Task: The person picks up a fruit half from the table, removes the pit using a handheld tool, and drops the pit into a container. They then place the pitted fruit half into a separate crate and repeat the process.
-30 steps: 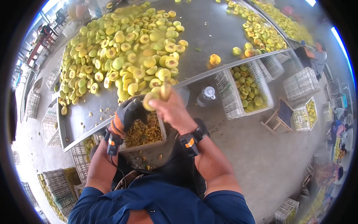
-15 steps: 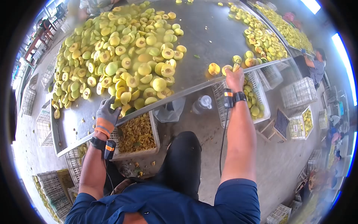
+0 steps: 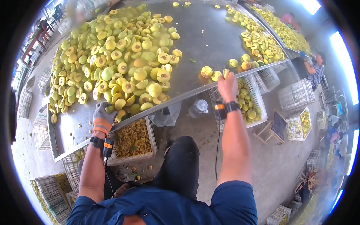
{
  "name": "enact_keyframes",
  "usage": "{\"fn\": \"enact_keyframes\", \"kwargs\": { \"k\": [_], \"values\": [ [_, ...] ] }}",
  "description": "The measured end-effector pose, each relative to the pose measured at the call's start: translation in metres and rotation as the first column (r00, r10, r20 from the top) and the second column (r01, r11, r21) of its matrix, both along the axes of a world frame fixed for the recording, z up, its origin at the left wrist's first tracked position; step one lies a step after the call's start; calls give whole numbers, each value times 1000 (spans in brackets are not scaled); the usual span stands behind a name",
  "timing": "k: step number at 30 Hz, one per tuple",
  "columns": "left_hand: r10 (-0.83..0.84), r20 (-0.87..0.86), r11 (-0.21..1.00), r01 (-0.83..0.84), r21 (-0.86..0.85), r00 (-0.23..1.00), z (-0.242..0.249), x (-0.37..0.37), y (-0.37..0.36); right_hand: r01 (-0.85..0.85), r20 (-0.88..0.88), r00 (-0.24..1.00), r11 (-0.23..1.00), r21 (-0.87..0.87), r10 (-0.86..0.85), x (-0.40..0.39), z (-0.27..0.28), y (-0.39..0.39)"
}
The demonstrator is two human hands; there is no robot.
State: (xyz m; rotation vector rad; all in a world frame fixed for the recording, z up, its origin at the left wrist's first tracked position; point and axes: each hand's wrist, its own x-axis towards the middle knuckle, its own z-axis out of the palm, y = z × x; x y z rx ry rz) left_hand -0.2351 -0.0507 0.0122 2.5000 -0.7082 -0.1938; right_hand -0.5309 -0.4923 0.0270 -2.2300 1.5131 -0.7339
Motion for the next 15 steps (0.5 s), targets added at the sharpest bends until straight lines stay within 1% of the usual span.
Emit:
{"fn": "enact_keyframes", "kwargs": {
  "k": [2,3,4,6,7,8,9,10,11,12,14,15],
  "values": [
    [34,-23,998,-35,-46,999,-19,10,11,-44,133,991,992,116,28,0,19,45],
    [43,-40,996,-46,-71,998,-26,14,16,-66,93,994,992,112,55,0,19,62],
    [24,-58,985,-33,-167,998,-28,15,21,-88,54,995,990,111,82,2,18,80],
    [-15,-80,934,-15,-356,997,-29,20,33,-234,109,970,954,187,217,9,45,134],
    [-79,-150,901,6,-434,985,-29,23,41,-341,178,934,919,198,309,12,51,153],
    [-183,-200,851,53,-522,963,-15,15,44,-447,247,884,871,203,397,17,56,168],
    [-284,-241,791,85,-606,928,9,-2,48,-547,349,827,771,325,440,24,58,182],
    [-381,-272,723,101,-684,884,24,-19,52,-630,456,768,658,413,449,33,66,204],
    [-477,-219,647,171,-743,851,28,-30,57,-692,552,717,528,492,426,42,74,225],
    [-531,-132,591,254,-766,837,44,-48,60,-739,641,671,407,536,374,50,87,256],
    [-557,-76,578,321,-750,827,62,-75,70,-766,680,643,287,576,353,71,86,300],
    [-540,11,621,407,-670,842,64,-80,76,-789,712,613,212,577,343,79,88,320]
  ]
}}
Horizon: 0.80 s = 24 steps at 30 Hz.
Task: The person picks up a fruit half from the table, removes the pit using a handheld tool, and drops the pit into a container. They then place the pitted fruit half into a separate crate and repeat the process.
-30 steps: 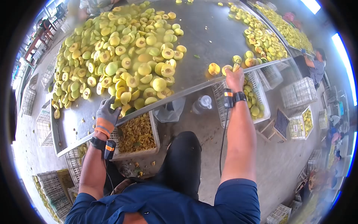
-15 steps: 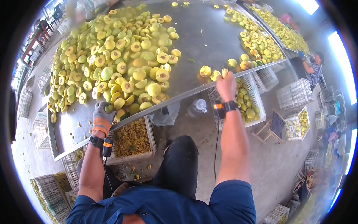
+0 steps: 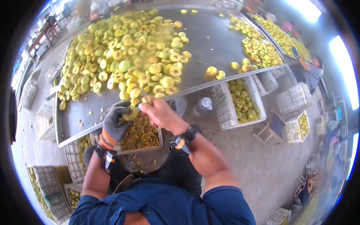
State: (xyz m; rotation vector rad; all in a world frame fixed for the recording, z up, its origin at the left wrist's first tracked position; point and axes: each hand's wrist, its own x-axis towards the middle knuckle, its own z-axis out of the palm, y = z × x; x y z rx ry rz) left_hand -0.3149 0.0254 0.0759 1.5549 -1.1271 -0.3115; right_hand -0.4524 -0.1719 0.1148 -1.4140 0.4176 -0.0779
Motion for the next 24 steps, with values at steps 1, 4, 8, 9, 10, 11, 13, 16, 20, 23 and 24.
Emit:
{"fn": "enact_keyframes", "kwargs": {
  "k": [1,4,8,9,10,11,13,16,20,23,24],
  "values": [
    [24,135,998,-32,60,991,3,-2,9,9,1,1000,997,-74,-9,4,-5,12],
    [114,158,985,-132,113,981,-2,-1,32,2,60,998,987,-158,8,26,-18,56],
    [26,-570,996,-73,-60,821,-6,2,60,21,225,974,994,-103,3,50,-48,80],
    [68,-639,994,-105,-20,766,-4,6,64,3,227,974,996,-88,17,53,-49,84],
    [105,-643,991,-133,5,759,-8,13,69,-11,224,973,985,-174,50,56,-48,88],
    [140,-648,987,-158,31,749,-13,19,72,-23,217,973,966,-257,81,57,-46,92],
    [204,-650,973,-226,50,732,-24,25,75,-50,164,980,941,-333,110,58,-49,93],
    [286,-626,946,-317,66,725,-31,31,71,-96,104,983,909,-406,151,60,-62,89],
    [341,-614,933,-338,126,712,-30,29,62,-181,28,967,759,-626,253,64,-68,88],
    [387,-639,917,-352,188,665,-24,26,56,-219,-40,969,781,-585,242,68,-65,90],
    [408,-643,909,-356,218,648,-23,25,55,-237,-57,966,775,-586,252,69,-65,90]
  ]
}}
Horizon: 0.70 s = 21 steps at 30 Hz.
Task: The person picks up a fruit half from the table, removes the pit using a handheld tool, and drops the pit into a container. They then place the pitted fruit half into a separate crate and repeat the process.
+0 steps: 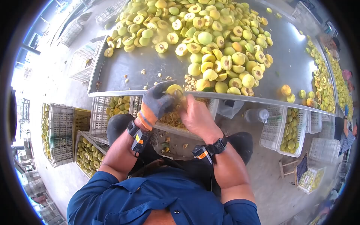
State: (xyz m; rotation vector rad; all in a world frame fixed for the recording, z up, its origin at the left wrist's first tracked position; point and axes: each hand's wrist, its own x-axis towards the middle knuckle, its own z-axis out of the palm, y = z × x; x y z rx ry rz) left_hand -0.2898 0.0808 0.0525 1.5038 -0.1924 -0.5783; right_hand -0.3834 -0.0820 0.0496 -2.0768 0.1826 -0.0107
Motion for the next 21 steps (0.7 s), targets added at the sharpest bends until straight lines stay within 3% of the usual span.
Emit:
{"fn": "enact_keyframes", "kwargs": {
  "k": [4,6,9,10,12,13,16,19,21],
  "values": [
    [-57,159,993,40,109,986,-12,4,2,-57,93,994,997,50,52,-2,-27,3],
    [-104,263,992,80,99,959,-21,8,5,-105,-35,992,949,297,121,-5,-23,4],
    [-129,129,991,124,44,983,-19,13,5,-8,-235,953,789,615,192,-8,-9,8],
    [-115,364,993,101,59,924,-32,15,5,56,-300,928,716,696,220,-8,-7,9],
    [-85,761,996,42,76,643,-58,17,4,30,-299,931,770,637,210,-7,-15,15],
    [-76,778,990,-46,133,624,-62,15,2,20,-298,932,794,608,204,-7,-19,18],
    [-65,799,921,-272,279,598,-54,1,-4,82,-331,900,637,767,284,-9,-22,23],
    [-162,832,947,-154,282,530,-53,13,1,183,-394,821,464,867,413,-11,-7,20],
    [-152,524,972,31,233,838,-40,8,0,78,-342,824,508,858,451,-15,-12,22]
  ]
}}
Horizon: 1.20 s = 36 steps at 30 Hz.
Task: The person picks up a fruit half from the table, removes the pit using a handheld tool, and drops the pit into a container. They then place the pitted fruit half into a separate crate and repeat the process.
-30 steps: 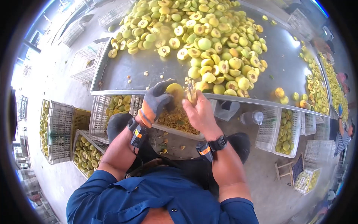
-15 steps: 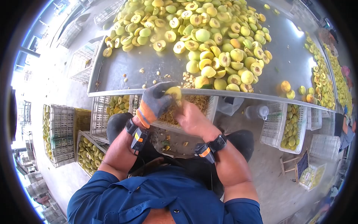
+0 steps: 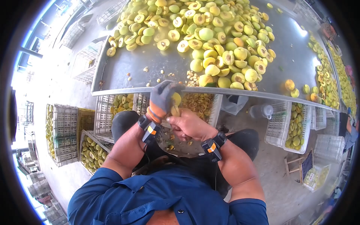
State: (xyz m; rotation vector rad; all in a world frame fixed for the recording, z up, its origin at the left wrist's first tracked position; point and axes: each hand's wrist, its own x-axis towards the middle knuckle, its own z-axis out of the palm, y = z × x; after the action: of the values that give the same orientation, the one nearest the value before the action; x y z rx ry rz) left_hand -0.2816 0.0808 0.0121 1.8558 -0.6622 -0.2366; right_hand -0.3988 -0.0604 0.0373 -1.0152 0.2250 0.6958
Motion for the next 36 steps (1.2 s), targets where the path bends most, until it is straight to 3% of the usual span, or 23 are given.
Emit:
{"fn": "enact_keyframes", "kwargs": {
  "k": [1,4,5,8,10,12,13,14,15,17,18,19,20,21,24,25,26,28,29,33,36],
  "values": [
    [-37,-228,999,28,-44,973,6,-3,-1,-32,41,999,999,-22,33,-3,-2,1],
    [-156,-187,984,136,-114,970,4,-6,-3,-9,-124,992,994,110,22,-12,2,4],
    [-137,-112,984,122,-132,984,7,-6,-1,-21,-122,992,997,78,31,-12,2,1],
    [78,-396,922,-217,-320,915,-17,4,-8,-41,-83,996,999,9,42,-11,-3,-5],
    [74,127,991,-59,-120,989,-20,20,7,-24,-18,1000,1000,-13,24,-15,-7,-4],
    [44,256,999,-45,-1,966,1,24,18,12,-6,1000,986,-165,-13,-18,-23,-1],
    [93,135,995,-87,-51,986,14,20,26,36,4,999,970,-239,-36,-19,-28,-1],
    [79,445,990,-122,67,892,18,25,39,58,47,998,969,-242,-48,-20,-30,-1],
    [89,551,972,-192,133,830,24,27,54,82,90,994,966,-244,-62,-21,-31,-3],
    [334,197,938,-346,27,922,28,34,94,124,129,987,964,-236,-96,-26,-29,-4],
    [466,-13,884,-466,-36,885,28,38,114,145,130,984,963,-226,-118,-27,-23,-4],
    [610,-109,788,-616,-24,785,32,41,129,167,129,982,962,-215,-141,-29,-18,-5],
    [605,58,790,-607,86,794,27,50,158,168,150,979,962,-218,-137,-29,-15,-6],
    [669,152,650,-672,355,727,29,58,174,169,170,977,961,-220,-133,-30,-13,-7],
    [505,521,579,-718,388,688,12,78,177,178,203,971,953,-243,-130,-29,-1,-9],
    [483,463,720,-638,273,743,15,89,153,191,213,967,949,-252,-138,-28,3,-9],
    [483,402,779,-591,210,778,13,95,126,201,221,965,944,-261,-144,-26,4,-9],
    [303,362,893,-395,213,881,34,103,56,223,272,952,926,-305,-140,-20,-3,-10],
    [216,376,909,-326,259,901,20,123,30,235,281,948,923,-303,-149,-19,-6,-9],
    [39,443,906,-219,363,896,-2,185,-72,257,294,944,890,-375,-149,-12,-13,-11],
    [-117,203,751,-47,659,972,-28,227,-110,277,315,937,869,-411,-150,-8,-20,-15]
  ]
}}
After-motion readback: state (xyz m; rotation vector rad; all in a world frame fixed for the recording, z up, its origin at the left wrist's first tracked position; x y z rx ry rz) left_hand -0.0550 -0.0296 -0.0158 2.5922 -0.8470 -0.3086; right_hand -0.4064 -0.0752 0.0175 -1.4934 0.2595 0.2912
